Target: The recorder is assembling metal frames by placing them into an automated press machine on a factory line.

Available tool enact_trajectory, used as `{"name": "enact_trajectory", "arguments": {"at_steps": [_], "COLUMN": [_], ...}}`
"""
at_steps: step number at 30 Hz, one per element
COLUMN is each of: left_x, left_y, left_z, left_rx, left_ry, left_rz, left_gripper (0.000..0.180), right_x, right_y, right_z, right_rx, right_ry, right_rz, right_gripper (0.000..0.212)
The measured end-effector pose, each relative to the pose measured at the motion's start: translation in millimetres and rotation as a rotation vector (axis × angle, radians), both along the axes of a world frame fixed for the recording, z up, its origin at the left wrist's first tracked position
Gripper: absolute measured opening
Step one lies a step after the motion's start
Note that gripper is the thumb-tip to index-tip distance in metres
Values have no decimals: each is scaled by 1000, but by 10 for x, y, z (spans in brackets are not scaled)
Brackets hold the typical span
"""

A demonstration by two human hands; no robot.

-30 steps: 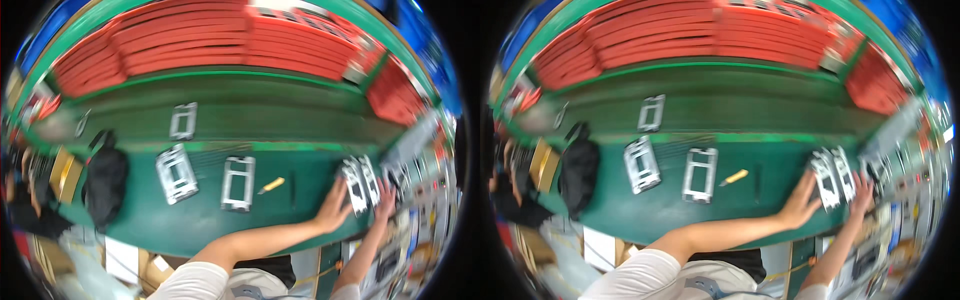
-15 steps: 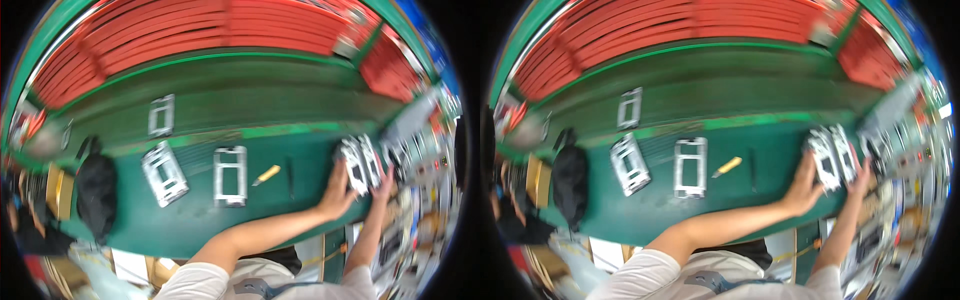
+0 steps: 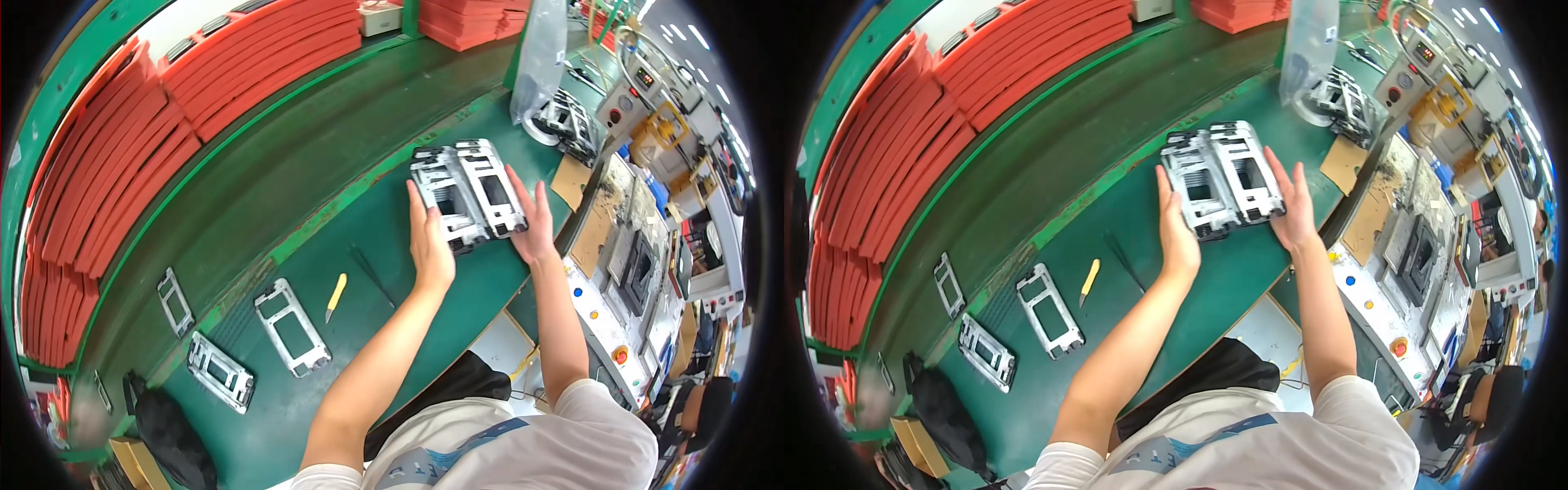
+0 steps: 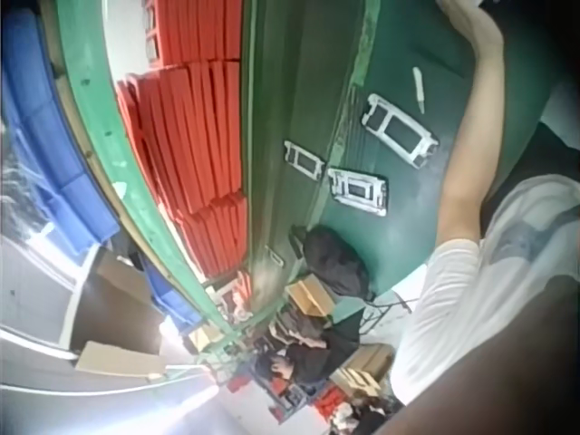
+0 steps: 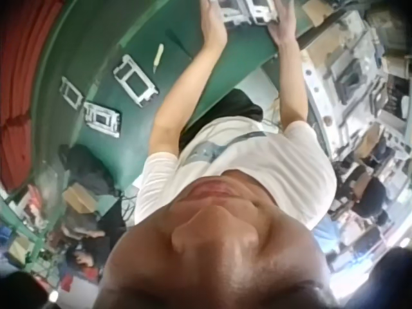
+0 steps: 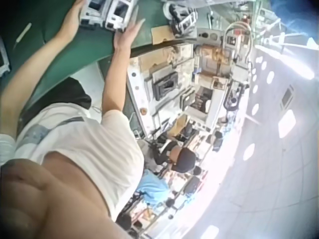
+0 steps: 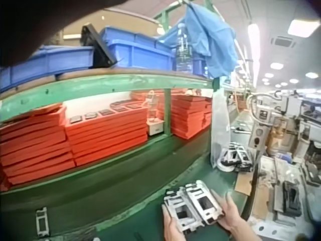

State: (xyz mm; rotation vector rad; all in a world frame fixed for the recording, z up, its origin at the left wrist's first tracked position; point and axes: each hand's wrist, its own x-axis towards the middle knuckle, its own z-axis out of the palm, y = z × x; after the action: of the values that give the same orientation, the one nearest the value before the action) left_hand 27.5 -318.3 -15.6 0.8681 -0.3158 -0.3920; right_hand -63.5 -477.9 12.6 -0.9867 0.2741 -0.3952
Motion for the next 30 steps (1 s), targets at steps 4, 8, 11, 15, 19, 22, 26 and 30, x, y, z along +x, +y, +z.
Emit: {"name": "enact_trajectory", "arguments": {"at_steps": [4,8,11,15,19,22,26,30], "left_x": [-55,-33,-42,17,-78,-123,-29,-30], "left_y": [-63,-42,-27,20,3,-4,231,228], "left_z": [-89,-15,-23,-10,-62,19,-34,-47], "left_rx": [54,127,124,177,300,388,401,264], "left_ry": [-90,-88,-98,-159,-315,-351,-333,-241], "left_rz": [72,104,97,151,247,167,244,175], "left_gripper": [62,66,67,67,65,64,67,70], "right_x": [-65,-35,-313,-1087,-2915,-4031,-3629,-3497], "right_y": [-62,-69,-31,-555,-2117,-2624,-2864,-2689], "right_z": [-41,-180,-51,320,71,-61,-242,-26], "right_rx": [11,-48,-488,-1331,-1802,-1788,-1796,-1732], "right_ry": [-7,38,127,499,1557,1639,1298,1509], "right_rz": [-28,-37,-156,-582,-896,-857,-657,-640], "right_gripper": [81,70,64,34,26,59,63,67]}}
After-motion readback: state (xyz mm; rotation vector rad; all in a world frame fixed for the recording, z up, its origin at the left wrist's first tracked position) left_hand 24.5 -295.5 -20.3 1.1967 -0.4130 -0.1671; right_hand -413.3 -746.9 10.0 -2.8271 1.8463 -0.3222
